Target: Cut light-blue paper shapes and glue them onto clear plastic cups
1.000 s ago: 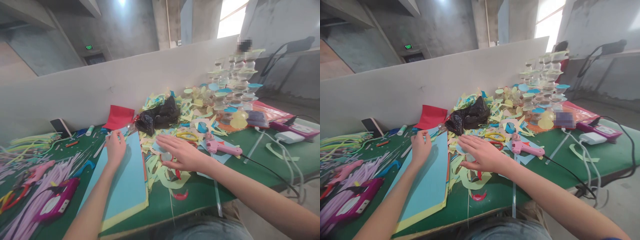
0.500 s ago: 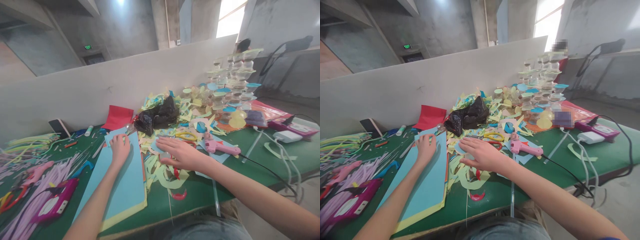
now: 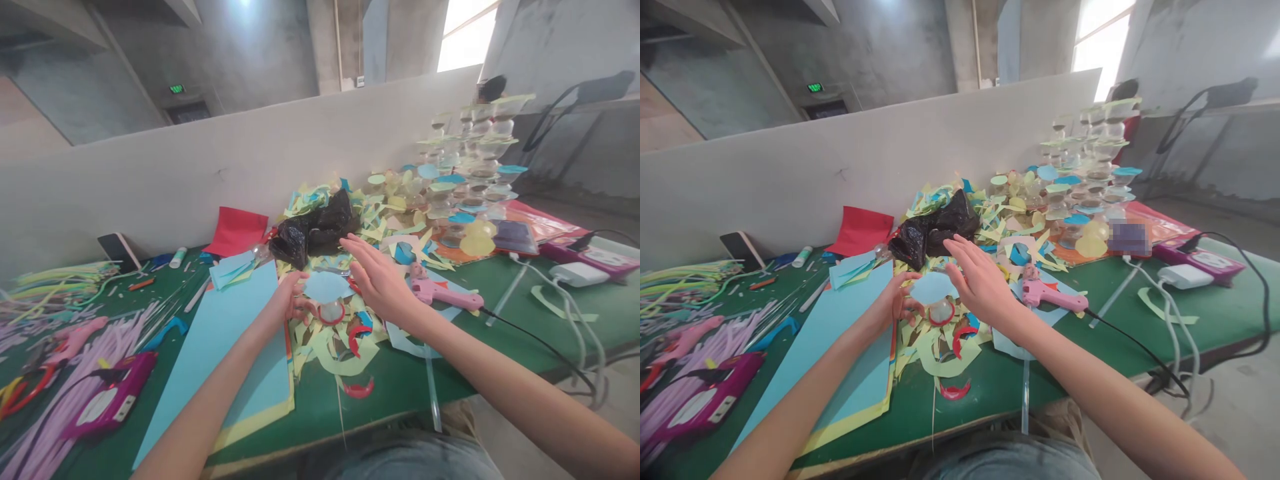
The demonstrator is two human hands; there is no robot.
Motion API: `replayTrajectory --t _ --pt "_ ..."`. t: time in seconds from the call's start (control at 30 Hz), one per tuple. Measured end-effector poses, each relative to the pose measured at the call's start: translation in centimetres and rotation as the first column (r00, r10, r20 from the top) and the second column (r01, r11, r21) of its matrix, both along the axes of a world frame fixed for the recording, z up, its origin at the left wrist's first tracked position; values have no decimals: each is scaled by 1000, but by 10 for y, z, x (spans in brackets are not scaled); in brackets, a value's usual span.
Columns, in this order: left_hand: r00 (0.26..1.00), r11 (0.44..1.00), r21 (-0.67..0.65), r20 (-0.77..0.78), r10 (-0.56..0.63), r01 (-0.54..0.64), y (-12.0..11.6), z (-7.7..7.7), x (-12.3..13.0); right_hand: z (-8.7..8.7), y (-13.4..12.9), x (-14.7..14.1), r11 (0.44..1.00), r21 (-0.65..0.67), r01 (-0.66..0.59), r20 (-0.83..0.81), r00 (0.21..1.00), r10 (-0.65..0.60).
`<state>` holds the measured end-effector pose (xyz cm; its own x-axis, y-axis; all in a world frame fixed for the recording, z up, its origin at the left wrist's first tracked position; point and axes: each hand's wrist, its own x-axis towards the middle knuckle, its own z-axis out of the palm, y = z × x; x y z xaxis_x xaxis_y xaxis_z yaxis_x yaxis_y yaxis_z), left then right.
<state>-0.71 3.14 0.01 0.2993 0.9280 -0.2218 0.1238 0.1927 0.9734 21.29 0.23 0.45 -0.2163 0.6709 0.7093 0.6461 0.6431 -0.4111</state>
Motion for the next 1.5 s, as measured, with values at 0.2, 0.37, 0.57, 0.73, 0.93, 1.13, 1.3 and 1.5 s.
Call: replayTrajectory --t 0.2,0.37,0.57,0.73,0.93,1.13,1.3,1.5 --pt "990 991 -34 52 -131 133 -9 7 -5 -1 2 0 1000 -19 18 -10 1000 -18" --pt "981 984 -52 101 -166 172 -18 12 4 3 0 -1 995 -73 62 -55 996 -66" --pt "983 989 -45 124 -135 141 -14 9 -2 2 7 4 942 -143 303 104 951 -290" --pt "985 983 58 2 -172 172 -10 9 -8 -10 17 12 879 -168 446 516 800 -307" --pt "877 926 283 -471 -93 250 -14 -4 0 -17 18 14 885 -202 419 676 714 -183" --pt "846 816 508 -531 44 277 -17 -16 14 -22 19 12 883 -229 410 683 714 -155" --pt "845 812 535 -525 102 234 -16 -15 16 -26 23 12 863 -261 432 670 725 -160" --pt "901 799 596 -385 198 79 -14 -13 12 -27 25 14 869 -265 419 682 718 -138"
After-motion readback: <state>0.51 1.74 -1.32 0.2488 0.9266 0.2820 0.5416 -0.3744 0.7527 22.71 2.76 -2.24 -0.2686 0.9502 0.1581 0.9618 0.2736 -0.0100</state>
